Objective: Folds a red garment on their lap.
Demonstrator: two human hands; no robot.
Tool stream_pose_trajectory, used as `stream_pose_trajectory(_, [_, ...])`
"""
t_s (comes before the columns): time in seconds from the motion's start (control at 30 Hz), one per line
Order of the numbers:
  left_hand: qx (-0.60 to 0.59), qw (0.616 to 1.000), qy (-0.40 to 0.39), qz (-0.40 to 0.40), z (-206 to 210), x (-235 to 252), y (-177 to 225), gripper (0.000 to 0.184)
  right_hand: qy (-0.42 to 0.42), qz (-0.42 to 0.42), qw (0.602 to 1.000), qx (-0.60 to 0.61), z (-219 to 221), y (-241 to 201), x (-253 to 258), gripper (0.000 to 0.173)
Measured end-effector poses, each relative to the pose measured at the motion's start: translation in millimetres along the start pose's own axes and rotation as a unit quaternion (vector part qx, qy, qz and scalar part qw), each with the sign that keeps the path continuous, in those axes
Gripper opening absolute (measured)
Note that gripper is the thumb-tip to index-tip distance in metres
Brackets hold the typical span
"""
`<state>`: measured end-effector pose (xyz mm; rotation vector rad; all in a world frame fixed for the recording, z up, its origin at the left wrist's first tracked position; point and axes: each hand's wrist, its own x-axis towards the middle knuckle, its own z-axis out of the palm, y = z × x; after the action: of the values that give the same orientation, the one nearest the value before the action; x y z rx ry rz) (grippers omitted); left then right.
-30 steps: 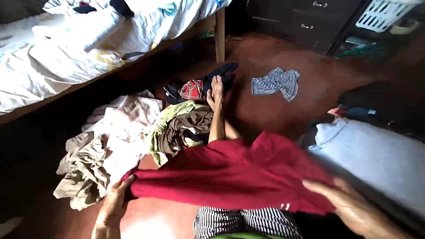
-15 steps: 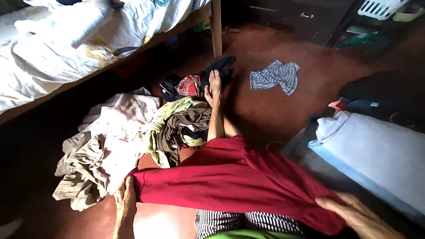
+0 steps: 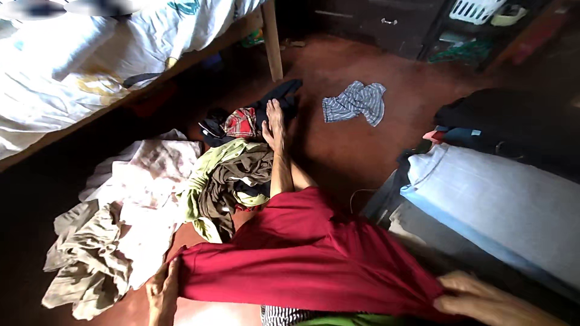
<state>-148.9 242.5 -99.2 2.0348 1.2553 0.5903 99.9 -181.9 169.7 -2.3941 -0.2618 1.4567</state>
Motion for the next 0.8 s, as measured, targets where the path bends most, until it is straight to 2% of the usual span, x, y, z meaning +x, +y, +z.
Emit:
stream_pose_trajectory(0.07, [0.078, 0.996, -0.045, -0.002, 0.2, -1.8, -11.9, 0.038, -0.076, -0.005, 0.986, -0.146, 2.9, -8.3, 3.6, 0.032])
stream_pose_trajectory(0.13, [0.137, 0.984, -0.117, -0.013, 4.3, -2.1, -9.0, 0.041, -0.085, -0.007, 0.973, -0.216, 7.6, -8.1, 9.6, 0.037])
stream_pose_trajectory(0.23, [0.096, 0.984, -0.141, 0.044, 28.6, -12.5, 32.5, 0.039, 0.043, -0.063, 0.985, -0.154, 20.4, 27.9, 36.8, 0.032])
stream_pose_trajectory(0.3, [0.020, 0.986, -0.126, 0.109, 57.8, -31.9, 78.7, 0.034, 0.112, -0.148, 0.980, -0.078, 34.6, 39.9, 63.1, 0.026])
stream_pose_trajectory(0.4, [-0.022, 0.966, -0.112, 0.230, 107.1, -72.6, 143.0, 0.032, 0.231, -0.324, 0.917, -0.023, 78.6, 43.2, 116.9, 0.024])
stream_pose_trajectory(0.47, [0.023, 0.943, -0.113, 0.313, 140.6, -100.2, 168.0, 0.035, 0.232, -0.364, 0.898, -0.078, 100.3, 40.1, 144.1, 0.033])
stream_pose_trajectory(0.53, [0.095, 0.914, -0.088, 0.384, 175.9, -116.0, 165.0, 0.042, 0.176, -0.339, 0.913, -0.141, 108.5, 37.3, 159.6, 0.049])
stream_pose_trajectory(0.63, [0.174, 0.873, -0.050, 0.452, 203.2, -120.7, 145.8, 0.045, 0.154, -0.330, 0.918, -0.156, 112.2, 35.4, 164.8, 0.053])
stream_pose_trajectory(0.73, [0.148, 0.882, -0.062, 0.443, 199.8, -117.6, 143.1, 0.044, 0.156, -0.347, 0.914, -0.143, 107.3, 37.8, 163.5, 0.046])
stream_pose_trajectory(0.8, [0.092, 0.902, -0.076, 0.415, 196.8, -115.8, 143.9, 0.043, 0.187, -0.382, 0.901, -0.084, 96.4, 39.2, 174.3, 0.034])
